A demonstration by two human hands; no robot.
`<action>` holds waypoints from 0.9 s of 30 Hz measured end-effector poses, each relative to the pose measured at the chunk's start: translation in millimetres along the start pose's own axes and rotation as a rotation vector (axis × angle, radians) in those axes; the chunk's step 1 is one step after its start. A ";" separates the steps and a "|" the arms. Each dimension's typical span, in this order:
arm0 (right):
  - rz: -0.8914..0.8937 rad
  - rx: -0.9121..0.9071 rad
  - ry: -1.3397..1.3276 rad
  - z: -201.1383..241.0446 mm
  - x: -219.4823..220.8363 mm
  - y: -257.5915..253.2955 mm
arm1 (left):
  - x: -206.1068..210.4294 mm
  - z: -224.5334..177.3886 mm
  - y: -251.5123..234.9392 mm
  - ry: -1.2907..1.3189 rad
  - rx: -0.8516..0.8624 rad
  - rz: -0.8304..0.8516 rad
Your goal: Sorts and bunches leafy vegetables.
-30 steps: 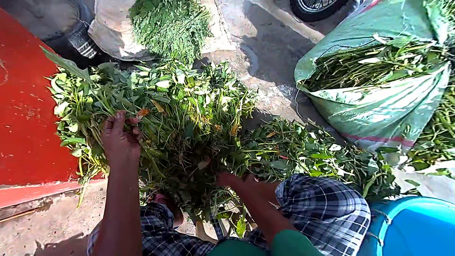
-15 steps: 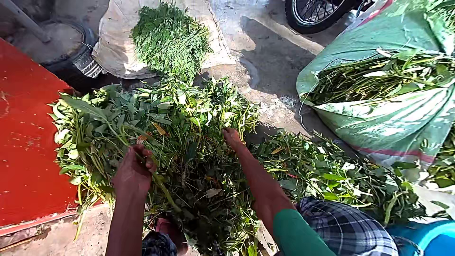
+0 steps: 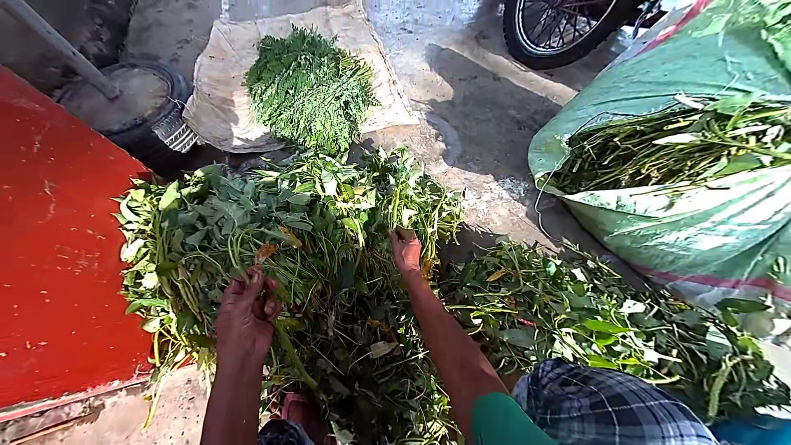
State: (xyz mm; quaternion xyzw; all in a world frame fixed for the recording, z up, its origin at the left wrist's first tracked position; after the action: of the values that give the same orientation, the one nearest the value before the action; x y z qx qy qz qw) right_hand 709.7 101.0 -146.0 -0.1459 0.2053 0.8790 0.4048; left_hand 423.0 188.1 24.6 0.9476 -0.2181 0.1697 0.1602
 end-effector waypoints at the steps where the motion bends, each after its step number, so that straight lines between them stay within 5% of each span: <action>1: -0.025 -0.063 -0.029 2.3 2.5 17.9 | 2.0 -0.2 0.4 -0.005 0.005 0.018; 4: -0.028 -0.227 -0.226 -1.2 26.0 66.2 | 7.3 -0.8 3.8 -0.023 0.016 0.062; 10: 0.248 -0.420 -0.415 20.5 57.1 141.6 | 0.9 3.0 1.4 -0.070 0.010 0.018; 16: 0.452 -0.416 -0.566 56.0 77.7 176.9 | -14.0 13.5 -0.1 -0.193 0.017 -0.122; 18: 0.473 -0.415 -0.466 56.9 79.5 172.8 | -16.8 9.7 1.2 -0.196 0.067 -0.163; 22: 0.459 -0.406 0.169 60.6 65.7 166.6 | -22.9 -3.9 5.4 -0.173 0.149 -0.190; 27: 0.284 -0.639 0.118 51.0 60.2 169.9 | -29.7 -2.5 5.3 -0.151 0.127 -0.156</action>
State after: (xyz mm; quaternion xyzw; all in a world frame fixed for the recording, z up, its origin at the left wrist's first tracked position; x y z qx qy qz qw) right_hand 536.1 64.8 -85.6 -0.2859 -0.0386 0.9364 0.1998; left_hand 394.7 195.3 16.4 0.9801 -0.1438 0.0983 0.0957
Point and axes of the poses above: each hand's wrist, its own y-axis away from the middle knuckle, its own x-axis out of the palm, z = x × y, the point moved 1 cm from there along -y, towards the middle knuckle, and after that the axes turned 9 degrees about z, right-handed, at the moved point
